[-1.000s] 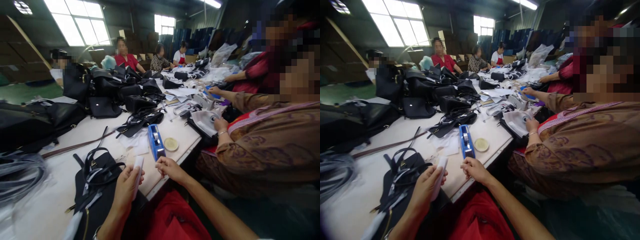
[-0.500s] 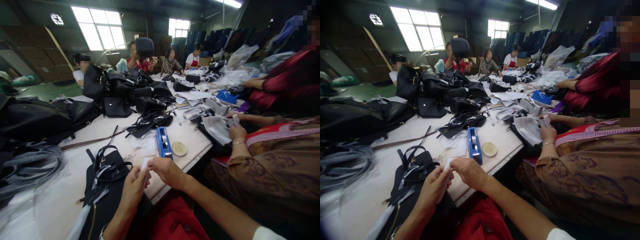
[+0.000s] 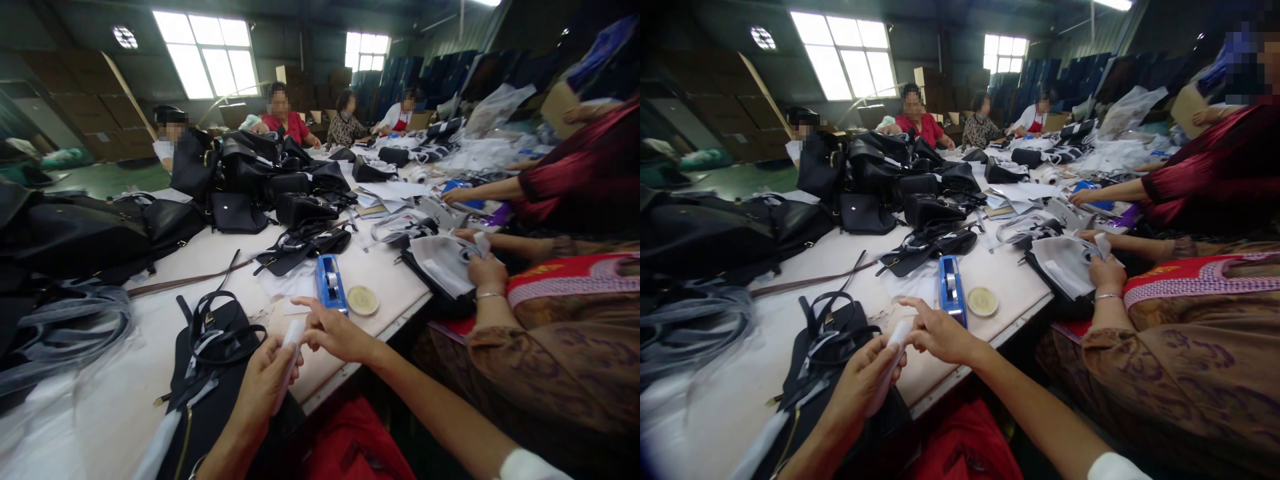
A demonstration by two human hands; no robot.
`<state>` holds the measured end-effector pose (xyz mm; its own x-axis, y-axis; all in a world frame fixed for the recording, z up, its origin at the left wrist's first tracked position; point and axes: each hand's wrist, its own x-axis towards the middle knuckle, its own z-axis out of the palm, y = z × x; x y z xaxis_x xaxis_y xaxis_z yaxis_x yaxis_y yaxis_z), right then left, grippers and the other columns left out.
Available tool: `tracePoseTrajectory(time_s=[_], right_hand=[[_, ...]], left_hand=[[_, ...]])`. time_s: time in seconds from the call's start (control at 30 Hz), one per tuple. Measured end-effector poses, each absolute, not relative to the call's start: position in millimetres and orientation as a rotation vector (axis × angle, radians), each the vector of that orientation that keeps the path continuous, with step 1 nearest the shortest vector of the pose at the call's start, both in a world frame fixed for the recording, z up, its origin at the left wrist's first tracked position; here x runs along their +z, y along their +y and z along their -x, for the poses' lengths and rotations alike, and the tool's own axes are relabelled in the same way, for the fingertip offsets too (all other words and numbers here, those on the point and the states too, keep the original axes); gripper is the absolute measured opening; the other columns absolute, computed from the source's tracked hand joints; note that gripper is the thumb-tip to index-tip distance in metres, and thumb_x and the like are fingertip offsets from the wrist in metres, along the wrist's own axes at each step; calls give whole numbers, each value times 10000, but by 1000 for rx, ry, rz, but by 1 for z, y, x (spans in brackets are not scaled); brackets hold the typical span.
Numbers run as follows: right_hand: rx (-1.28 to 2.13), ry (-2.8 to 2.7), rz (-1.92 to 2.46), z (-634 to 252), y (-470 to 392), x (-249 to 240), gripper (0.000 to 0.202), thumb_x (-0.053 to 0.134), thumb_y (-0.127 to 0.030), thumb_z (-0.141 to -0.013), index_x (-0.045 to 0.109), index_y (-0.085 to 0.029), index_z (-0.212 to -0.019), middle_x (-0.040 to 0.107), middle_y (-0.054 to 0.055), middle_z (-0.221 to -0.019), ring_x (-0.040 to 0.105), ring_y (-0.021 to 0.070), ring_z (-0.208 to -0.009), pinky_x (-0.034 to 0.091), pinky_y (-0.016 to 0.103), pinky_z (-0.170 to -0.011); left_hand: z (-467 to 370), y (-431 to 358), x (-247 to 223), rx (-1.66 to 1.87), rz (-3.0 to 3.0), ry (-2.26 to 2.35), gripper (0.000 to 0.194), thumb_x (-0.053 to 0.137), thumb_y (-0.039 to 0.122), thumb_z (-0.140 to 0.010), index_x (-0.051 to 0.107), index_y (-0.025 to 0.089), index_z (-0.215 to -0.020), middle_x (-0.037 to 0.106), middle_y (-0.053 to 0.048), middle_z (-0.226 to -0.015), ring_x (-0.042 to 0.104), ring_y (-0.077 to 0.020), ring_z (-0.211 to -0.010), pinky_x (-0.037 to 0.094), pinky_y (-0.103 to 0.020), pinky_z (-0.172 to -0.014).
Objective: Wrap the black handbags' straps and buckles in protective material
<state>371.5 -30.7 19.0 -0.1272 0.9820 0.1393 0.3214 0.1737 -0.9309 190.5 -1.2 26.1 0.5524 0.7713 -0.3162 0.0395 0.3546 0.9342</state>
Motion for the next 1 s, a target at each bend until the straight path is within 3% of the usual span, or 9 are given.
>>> tracePoseTrajectory(time_s=[0.13, 0.33, 0.47, 0.6, 0.73, 0.87, 1.0], right_hand=[[1206, -1302, 1109, -366, -26, -1, 537, 616, -324, -841, 401, -194, -1317, 561, -37, -676, 560, 108, -571, 418, 192, -512], [1132, -1204, 1089, -347, -22, -32, 415, 505, -460, -901, 512, -152, -1179, 556, -22, -645, 516, 91, -545, 416, 201, -522], [1184, -1199, 1098, -351, -21, -42, 445, 522, -454, -891, 494, -156, -1219, 585, 0, -717, 505, 87, -541, 437, 208, -516], [1185, -1131, 1139, -354, -24, -27, 514, 557, -460, -866, 458, -176, -1283, 574, 30, -865, 478, 67, -525, 430, 198, -467], [1134, -1277, 1304, -343, -18, -1, 291, 515, -364, -895, 568, -178, -1113, 555, -16, -692, 498, 76, -506, 386, 183, -469], [927, -1324, 1389, -335, -8, 7, 156, 527, -288, -871, 604, -178, -950, 569, -15, -745, 503, 83, -581, 389, 190, -531], [941, -1229, 1343, -331, -8, -7, 224, 539, -328, -871, 600, -185, -1032, 550, -7, -756, 483, 96, -618, 390, 198, -550]], left_hand=[[-188, 2, 28, 521, -1034, 825, 265, 607, 397, -850, 579, 134, -857, 610, -33, -747, 470, -64, -528, 357, -171, -485], [-180, 11, 23, 445, -671, 724, 235, 613, 306, -865, 617, 89, -954, 565, -39, -764, 471, -58, -554, 417, -174, -510], [-175, 13, 24, 447, -570, 692, 214, 608, 284, -866, 615, 88, -954, 547, -27, -759, 452, -48, -547, 409, -168, -504], [-183, 8, 24, 542, -842, 790, 248, 612, 369, -855, 596, 122, -872, 603, -37, -767, 479, -69, -546, 396, -183, -508], [-195, -1, 16, 675, -1230, 930, 291, 590, 446, -851, 578, 157, -822, 601, -11, -688, 502, -100, -543, 380, -209, -512], [-186, -6, 17, 626, -1210, 984, 345, 559, 500, -853, 592, 165, -930, 642, -40, -799, 582, -147, -654, 450, -253, -612], [-165, -8, 25, 452, -1027, 921, 422, 524, 527, -867, 637, 131, -962, 672, -101, -884, 619, -182, -758, 453, -257, -662]])
